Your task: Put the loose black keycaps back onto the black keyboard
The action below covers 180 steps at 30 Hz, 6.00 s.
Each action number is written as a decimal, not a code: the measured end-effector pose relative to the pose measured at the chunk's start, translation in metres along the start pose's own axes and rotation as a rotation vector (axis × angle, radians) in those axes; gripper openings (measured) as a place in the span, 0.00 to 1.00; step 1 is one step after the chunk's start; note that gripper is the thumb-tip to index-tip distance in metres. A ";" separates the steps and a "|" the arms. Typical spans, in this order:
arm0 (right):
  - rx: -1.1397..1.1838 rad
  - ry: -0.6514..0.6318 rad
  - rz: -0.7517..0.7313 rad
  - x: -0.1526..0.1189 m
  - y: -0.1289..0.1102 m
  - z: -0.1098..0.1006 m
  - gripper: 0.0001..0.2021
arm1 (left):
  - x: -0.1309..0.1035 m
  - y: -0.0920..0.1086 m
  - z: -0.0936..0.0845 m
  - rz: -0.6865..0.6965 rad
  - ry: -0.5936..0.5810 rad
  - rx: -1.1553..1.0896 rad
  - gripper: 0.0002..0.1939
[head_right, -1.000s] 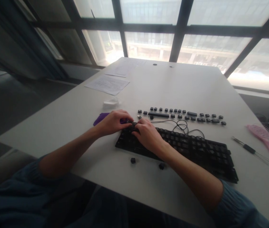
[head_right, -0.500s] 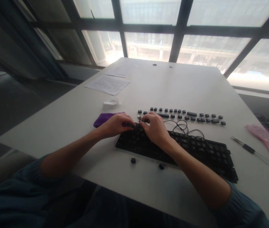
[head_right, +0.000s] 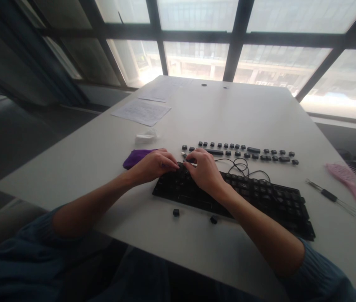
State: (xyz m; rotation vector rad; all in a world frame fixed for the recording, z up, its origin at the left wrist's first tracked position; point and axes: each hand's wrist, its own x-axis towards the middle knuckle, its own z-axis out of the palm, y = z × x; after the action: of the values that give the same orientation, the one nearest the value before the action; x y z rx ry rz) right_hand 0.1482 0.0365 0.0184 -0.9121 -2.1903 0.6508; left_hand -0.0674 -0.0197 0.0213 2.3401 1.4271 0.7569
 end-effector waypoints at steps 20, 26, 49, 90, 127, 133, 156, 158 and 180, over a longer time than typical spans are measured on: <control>0.015 0.002 -0.017 -0.001 -0.003 0.000 0.02 | 0.001 0.001 -0.005 0.170 -0.069 0.277 0.09; 0.005 0.002 -0.019 -0.002 -0.002 0.001 0.02 | -0.001 0.011 -0.007 0.205 -0.134 0.453 0.09; 0.424 0.012 0.040 -0.001 -0.002 0.008 0.07 | 0.001 0.017 0.002 0.029 0.303 -0.258 0.08; -0.074 -0.194 -0.106 -0.011 0.000 0.013 0.09 | 0.004 0.003 -0.001 -0.226 0.229 -0.068 0.07; -0.152 -0.245 -0.261 -0.010 0.003 0.012 0.10 | 0.003 0.000 0.001 -0.229 0.225 -0.064 0.08; -0.167 -0.266 -0.310 -0.010 0.003 0.013 0.12 | 0.002 -0.001 0.002 -0.226 0.224 -0.075 0.08; -0.235 -0.305 -0.366 -0.015 0.007 0.012 0.20 | 0.004 0.003 0.000 -0.220 0.199 -0.156 0.08; -0.210 -0.283 -0.350 -0.015 0.009 0.013 0.20 | 0.004 0.004 -0.001 -0.219 0.183 -0.192 0.08; 0.212 0.129 -0.128 -0.013 -0.009 0.009 0.06 | 0.003 0.017 0.000 0.004 0.198 -0.346 0.12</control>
State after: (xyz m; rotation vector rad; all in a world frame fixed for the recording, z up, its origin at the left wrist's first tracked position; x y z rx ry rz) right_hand 0.1449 0.0196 0.0133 -0.6790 -2.0030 0.7249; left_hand -0.0537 -0.0256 0.0306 2.0494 1.2465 1.1621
